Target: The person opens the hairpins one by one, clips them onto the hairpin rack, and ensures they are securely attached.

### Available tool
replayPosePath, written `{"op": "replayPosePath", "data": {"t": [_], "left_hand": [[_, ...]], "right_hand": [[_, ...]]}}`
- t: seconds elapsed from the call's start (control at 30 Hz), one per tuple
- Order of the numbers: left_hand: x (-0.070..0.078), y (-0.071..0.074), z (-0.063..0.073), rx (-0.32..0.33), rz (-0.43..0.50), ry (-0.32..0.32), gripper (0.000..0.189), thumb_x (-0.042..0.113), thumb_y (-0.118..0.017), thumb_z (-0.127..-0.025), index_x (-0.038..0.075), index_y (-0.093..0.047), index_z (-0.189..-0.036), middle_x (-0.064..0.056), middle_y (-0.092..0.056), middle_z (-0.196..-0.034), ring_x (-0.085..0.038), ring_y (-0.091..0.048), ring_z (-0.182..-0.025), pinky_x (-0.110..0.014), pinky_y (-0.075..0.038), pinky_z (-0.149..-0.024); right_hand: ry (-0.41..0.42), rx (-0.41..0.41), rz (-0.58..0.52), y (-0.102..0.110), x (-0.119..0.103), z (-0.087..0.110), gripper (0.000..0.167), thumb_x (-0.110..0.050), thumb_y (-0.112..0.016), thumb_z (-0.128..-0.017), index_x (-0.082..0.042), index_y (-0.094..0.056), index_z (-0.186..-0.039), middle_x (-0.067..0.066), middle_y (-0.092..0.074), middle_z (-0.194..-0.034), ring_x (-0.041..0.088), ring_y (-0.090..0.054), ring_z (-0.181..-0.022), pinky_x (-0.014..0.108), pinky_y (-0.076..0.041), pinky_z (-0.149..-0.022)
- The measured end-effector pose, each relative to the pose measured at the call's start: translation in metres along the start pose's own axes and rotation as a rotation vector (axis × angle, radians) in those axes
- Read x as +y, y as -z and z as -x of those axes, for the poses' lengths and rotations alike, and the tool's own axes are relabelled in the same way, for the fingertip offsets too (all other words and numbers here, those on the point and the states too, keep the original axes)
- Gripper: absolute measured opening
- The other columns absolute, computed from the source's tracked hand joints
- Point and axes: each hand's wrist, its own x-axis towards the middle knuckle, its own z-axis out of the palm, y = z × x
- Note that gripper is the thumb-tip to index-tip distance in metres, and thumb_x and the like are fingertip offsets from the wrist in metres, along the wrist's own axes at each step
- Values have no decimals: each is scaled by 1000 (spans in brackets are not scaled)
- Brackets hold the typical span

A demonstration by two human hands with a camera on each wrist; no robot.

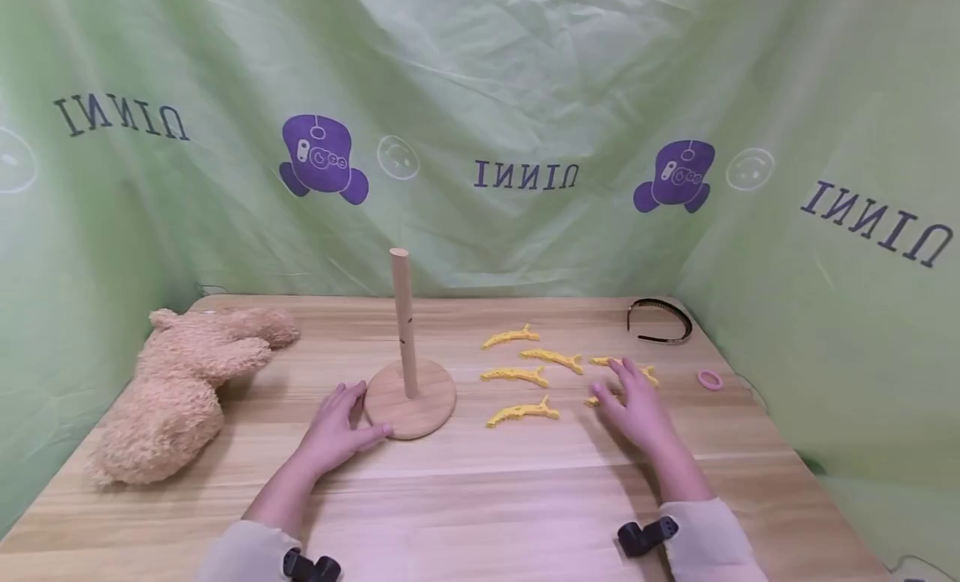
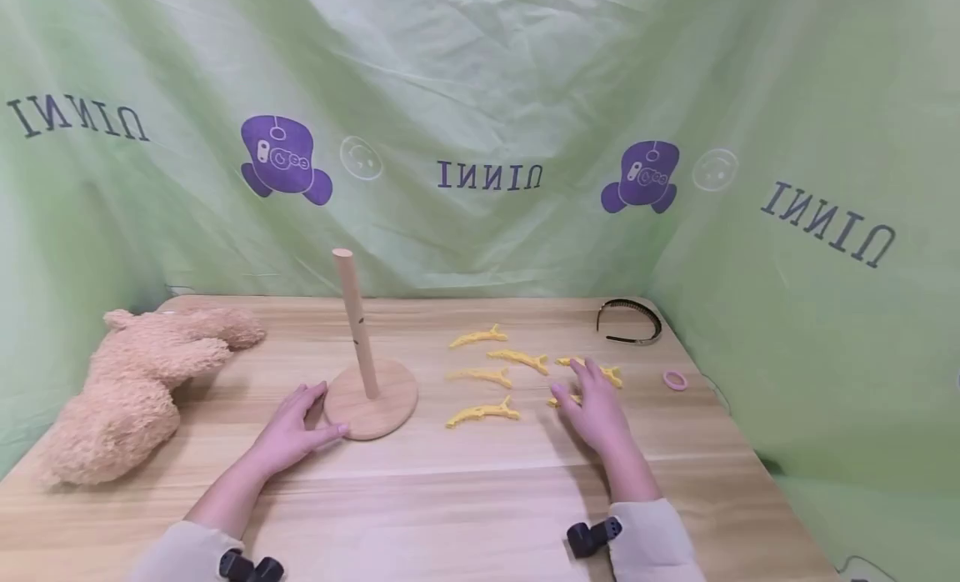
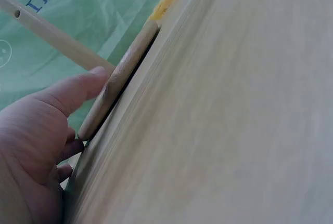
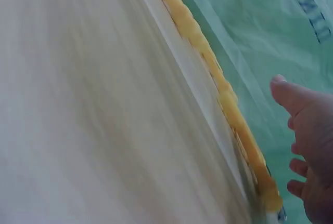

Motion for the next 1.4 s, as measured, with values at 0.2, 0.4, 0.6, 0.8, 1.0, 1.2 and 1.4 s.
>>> {"op": "replayPosePath", "data": {"t": [0.2,0.4,0.6,0.8,1.0,1.2,1.4], "left_hand": [[-1,-3,2,73,-42,-48,96,48,-79,-76,-4,-39,-146,-30,-36,-151,-49,-20,-146,-63,-7,-120],[-1,-7,0,83,-53,-66,94,48,-79,-76,-5,-41,-144,-30,-38,-150,-48,-22,-145,-62,-8,-120],[-4,-7,0,93,-53,-65,94,48,-79,-76,-4,-41,-145,-28,-40,-150,-47,-23,-145,-60,-9,-121],[-3,-8,-1,103,-30,-63,91,44,-80,-77,-5,-43,-143,-28,-42,-149,-46,-25,-145,-58,-10,-122],[0,-6,0,91,-16,-36,91,45,-80,-77,-4,-43,-144,-29,-40,-149,-47,-26,-144,-63,-19,-118],[2,-4,1,100,-4,-27,87,42,-80,-78,-4,-44,-143,-28,-43,-148,-47,-33,-141,-60,-26,-117],[2,-5,4,105,23,-16,84,37,-81,-78,-4,-46,-142,-28,-45,-146,-46,-35,-140,-58,-27,-118]], "right_hand": [[-28,-13,-33,16,37,13,76,-38,-65,-93,4,-34,-148,37,-27,-151,58,-27,-137,72,-24,-110],[-49,-62,-53,24,58,20,73,-29,-67,-91,6,-35,-147,37,-35,-146,57,-34,-133,69,-26,-111],[-35,-77,-15,26,64,18,61,-19,-65,-92,8,-43,-141,37,-40,-143,58,-37,-130,69,-29,-108],[-8,-85,-11,29,63,17,55,-20,-68,-91,8,-50,-136,36,-47,-138,56,-42,-128,68,-32,-106],[-14,-86,-121,30,43,19,54,-23,-67,-93,8,-51,-134,33,-55,-132,50,-52,-122,62,-40,-105],[51,-43,-136,24,-1,8,45,-21,-68,-92,4,-58,-129,28,-62,-126,48,-57,-118,61,-46,-101],[190,-27,-78,2,-53,-10,33,-17,-70,-90,3,-67,-116,23,-68,-116,41,-62,-111,56,-50,-96]]}}
